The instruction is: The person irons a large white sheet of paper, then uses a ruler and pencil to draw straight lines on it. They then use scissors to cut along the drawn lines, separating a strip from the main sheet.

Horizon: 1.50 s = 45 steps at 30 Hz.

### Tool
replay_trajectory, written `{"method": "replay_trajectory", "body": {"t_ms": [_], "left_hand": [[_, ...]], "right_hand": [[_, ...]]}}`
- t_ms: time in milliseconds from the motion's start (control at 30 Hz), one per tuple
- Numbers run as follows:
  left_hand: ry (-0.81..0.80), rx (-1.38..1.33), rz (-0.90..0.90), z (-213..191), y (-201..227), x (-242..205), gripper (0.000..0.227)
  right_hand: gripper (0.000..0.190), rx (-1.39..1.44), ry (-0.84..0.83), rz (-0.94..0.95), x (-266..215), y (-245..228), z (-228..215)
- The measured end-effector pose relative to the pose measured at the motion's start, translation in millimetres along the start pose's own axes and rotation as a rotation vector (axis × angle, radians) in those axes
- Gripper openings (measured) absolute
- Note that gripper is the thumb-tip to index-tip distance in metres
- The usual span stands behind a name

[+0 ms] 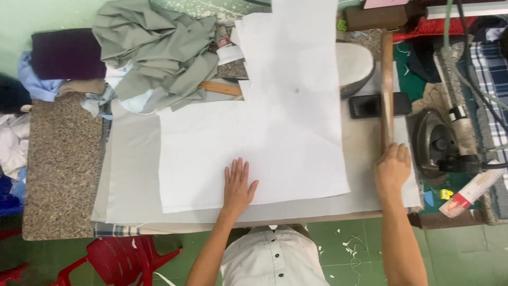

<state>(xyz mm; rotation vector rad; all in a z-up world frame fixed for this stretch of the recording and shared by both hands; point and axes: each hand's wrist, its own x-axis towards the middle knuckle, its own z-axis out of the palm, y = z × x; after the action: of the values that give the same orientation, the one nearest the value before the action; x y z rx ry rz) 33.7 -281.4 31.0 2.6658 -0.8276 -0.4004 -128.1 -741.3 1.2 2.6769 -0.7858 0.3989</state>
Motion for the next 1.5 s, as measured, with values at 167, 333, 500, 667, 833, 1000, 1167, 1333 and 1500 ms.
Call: {"method": "replay_trajectory", "body": {"t_ms": [167, 333, 500, 667, 833, 1000, 1167, 1333, 1500], "left_hand": [[0.244, -0.114, -0.009, 0.0, -55.9, -24.0, 0.071], [0.514, -0.122, 0.089, 10.6, -59.1, -36.2, 0.078], [0.075, -0.003, 0.089, 1.4, -23.6, -26.0, 0.064], [0.072, 0.081, 0.057, 1.6, -18.5, -23.0, 0.064], [0.025, 0.099, 0.029, 3.4, -16.2, -21.1, 0.064], [0.051, 0.146, 0.016, 1.1, -10.0, -19.1, 0.062], [0.035, 0.218, 0.028, 17.2, -19.2, -20.3, 0.064], [0.155, 0.245, 0.063, 22.1, -21.4, -23.5, 0.063], [0.015, 0.174, -0.031, 37.3, -43.5, -20.9, 0.053]], "right_hand": [[0.050, 0.208, 0.225, -0.217, -19.9, -126.5, -22.9], [0.034, 0.586, -0.030, -0.491, -19.2, -266.9, -121.3], [0.060, 0.606, 0.273, -0.040, 51.5, -196.7, -43.3], [0.081, 0.825, -0.228, 0.509, 119.4, -135.2, 17.4], [0.058, 1.068, -0.348, 0.287, 129.7, -166.8, -66.9], [0.021, 0.892, 0.051, -0.659, 50.6, -225.1, -92.7], [0.023, 0.767, -0.114, -0.681, 28.6, -237.3, -82.6], [0.053, 1.042, -0.846, -0.549, 40.5, -199.3, -66.2], [0.052, 0.472, -0.315, 0.054, 69.1, -128.8, -3.0]]}}
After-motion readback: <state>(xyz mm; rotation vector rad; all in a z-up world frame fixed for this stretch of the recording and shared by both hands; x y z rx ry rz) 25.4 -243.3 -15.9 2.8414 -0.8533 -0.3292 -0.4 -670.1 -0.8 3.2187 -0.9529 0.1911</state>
